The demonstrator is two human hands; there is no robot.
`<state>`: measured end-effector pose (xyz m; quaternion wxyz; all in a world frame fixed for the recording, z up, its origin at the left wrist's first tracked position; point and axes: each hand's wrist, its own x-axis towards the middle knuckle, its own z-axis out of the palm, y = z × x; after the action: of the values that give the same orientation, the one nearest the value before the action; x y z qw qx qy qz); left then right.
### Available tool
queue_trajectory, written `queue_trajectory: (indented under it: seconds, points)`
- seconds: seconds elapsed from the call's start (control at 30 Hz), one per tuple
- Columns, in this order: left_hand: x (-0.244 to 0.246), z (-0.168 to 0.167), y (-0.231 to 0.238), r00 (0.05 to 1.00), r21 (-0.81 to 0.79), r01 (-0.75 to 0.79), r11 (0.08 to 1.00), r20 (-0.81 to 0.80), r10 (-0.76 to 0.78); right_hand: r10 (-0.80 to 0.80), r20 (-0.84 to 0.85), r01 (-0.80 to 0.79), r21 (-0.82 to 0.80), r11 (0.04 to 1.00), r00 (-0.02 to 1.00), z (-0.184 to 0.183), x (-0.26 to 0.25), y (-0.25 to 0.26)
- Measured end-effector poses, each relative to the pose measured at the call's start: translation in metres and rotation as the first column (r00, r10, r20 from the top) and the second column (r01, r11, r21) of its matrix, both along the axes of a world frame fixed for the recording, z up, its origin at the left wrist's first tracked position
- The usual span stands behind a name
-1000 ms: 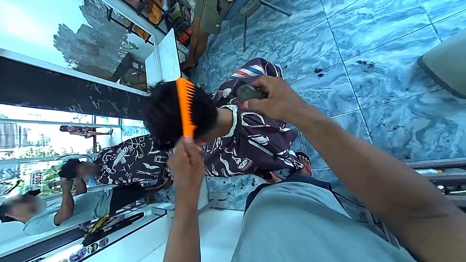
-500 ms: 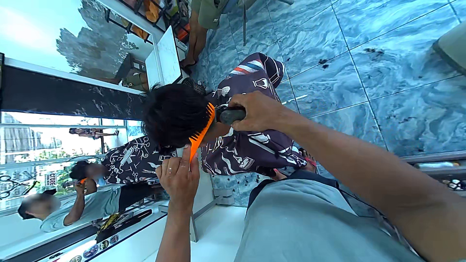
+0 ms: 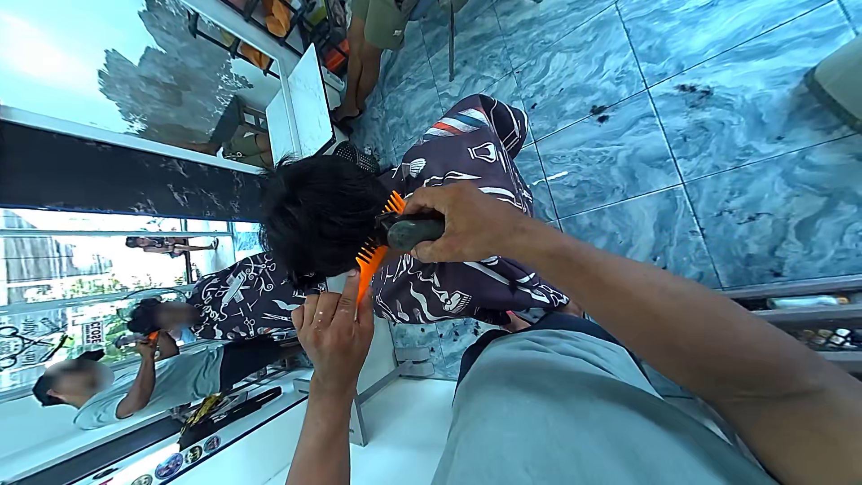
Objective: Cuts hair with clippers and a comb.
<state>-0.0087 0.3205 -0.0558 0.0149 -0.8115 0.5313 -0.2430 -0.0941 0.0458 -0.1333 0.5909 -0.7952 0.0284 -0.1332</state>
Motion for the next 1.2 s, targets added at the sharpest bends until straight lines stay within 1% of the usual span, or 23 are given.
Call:
queue_trajectory:
  seconds: [0.07, 0.1, 0.17, 0.27, 0.33, 0.4, 0.47, 0.53, 0.6, 0.67, 0.73, 0.77, 0.83, 0.9, 0.97, 1.03, 1.1, 1.13, 1.2]
  points:
    - [0.002, -0.001, 0.014, 0.990, 0.164, -0.011, 0.986, -0.139, 0.034, -0.004, -0.039, 0.003, -0.024, 1.000, 0.999, -0.007, -0.005, -0.005]
    - [0.003, -0.002, 0.019, 0.985, 0.200, -0.014, 0.980, -0.167, 0.048, -0.028, -0.084, 0.025, -0.044, 0.999, 0.996, -0.013, -0.007, -0.011]
    - [0.002, -0.004, 0.020, 0.987, 0.182, -0.029, 0.983, -0.151, 0.057, -0.062, -0.164, 0.055, -0.051, 0.997, 0.985, -0.030, -0.007, -0.021]
    - [-0.007, 0.000, 0.006, 0.994, 0.066, -0.073, 0.995, -0.077, 0.078, -0.039, -0.175, 0.041, 0.011, 0.999, 0.984, -0.044, -0.002, -0.024]
    - [-0.009, 0.006, -0.005, 0.997, 0.017, -0.077, 0.997, -0.002, 0.077, -0.025, -0.164, 0.027, 0.008, 1.000, 0.986, -0.040, 0.002, -0.024]
    - [-0.009, 0.012, -0.010, 0.997, 0.006, -0.061, 0.998, 0.052, 0.061, -0.018, -0.161, 0.015, -0.015, 1.000, 0.987, -0.034, 0.006, -0.022]
    - [-0.009, 0.013, -0.012, 0.995, 0.007, -0.047, 0.999, 0.085, 0.047, -0.014, -0.154, 0.012, -0.018, 1.000, 0.988, -0.026, 0.008, -0.021]
    - [-0.009, 0.013, -0.012, 0.994, 0.004, -0.034, 0.999, 0.101, 0.034, 0.001, -0.104, 0.000, 0.010, 1.000, 0.995, -0.018, 0.009, -0.019]
    - [-0.009, 0.013, -0.012, 0.995, 0.003, -0.020, 1.000, 0.094, 0.020, 0.023, 0.003, -0.023, 0.062, 0.998, 1.000, -0.015, 0.011, -0.015]
    - [-0.009, 0.012, -0.008, 1.000, 0.058, -0.027, 0.998, 0.005, 0.027, 0.054, 0.060, -0.059, 0.086, 0.995, 0.997, -0.017, 0.011, -0.012]
    - [-0.011, 0.009, -0.001, 0.991, 0.180, -0.057, 0.982, -0.106, 0.077, 0.055, -0.008, -0.054, 0.063, 0.997, 0.998, -0.026, 0.006, -0.013]
    - [-0.012, 0.007, 0.001, 0.987, 0.200, -0.069, 0.977, -0.126, 0.095, 0.040, -0.060, -0.036, 0.053, 0.998, 0.997, -0.033, 0.004, -0.015]
    - [-0.013, 0.006, 0.000, 0.989, 0.163, -0.088, 0.983, -0.105, 0.106, 0.004, -0.132, 0.001, 0.040, 0.999, 0.991, -0.047, 0.004, -0.016]
    - [-0.015, 0.008, -0.005, 0.993, 0.099, -0.101, 0.990, -0.055, 0.107, 0.008, -0.153, 0.002, 0.068, 0.998, 0.988, -0.051, 0.004, -0.015]
    - [-0.015, 0.012, -0.010, 0.996, 0.050, -0.085, 0.995, 0.004, 0.085, 0.022, -0.150, -0.008, 0.089, 0.996, 0.988, -0.045, 0.006, -0.015]
    - [-0.013, 0.015, -0.014, 0.997, 0.032, -0.063, 0.997, 0.056, 0.062, 0.030, -0.107, -0.019, 0.105, 0.994, 0.994, -0.036, 0.011, -0.015]
    - [-0.012, 0.017, -0.014, 0.997, 0.048, -0.060, 0.997, 0.058, 0.057, 0.056, -0.006, -0.055, 0.161, 0.985, 0.998, -0.028, 0.015, -0.014]
    - [-0.012, 0.017, -0.013, 0.998, 0.081, -0.062, 0.995, 0.029, 0.059, 0.079, 0.042, -0.086, 0.189, 0.978, 0.996, -0.025, 0.016, -0.013]
    - [-0.011, 0.019, -0.007, 0.995, 0.172, -0.070, 0.983, -0.055, 0.081, 0.098, 0.049, -0.106, 0.197, 0.975, 0.994, -0.025, 0.013, -0.014]
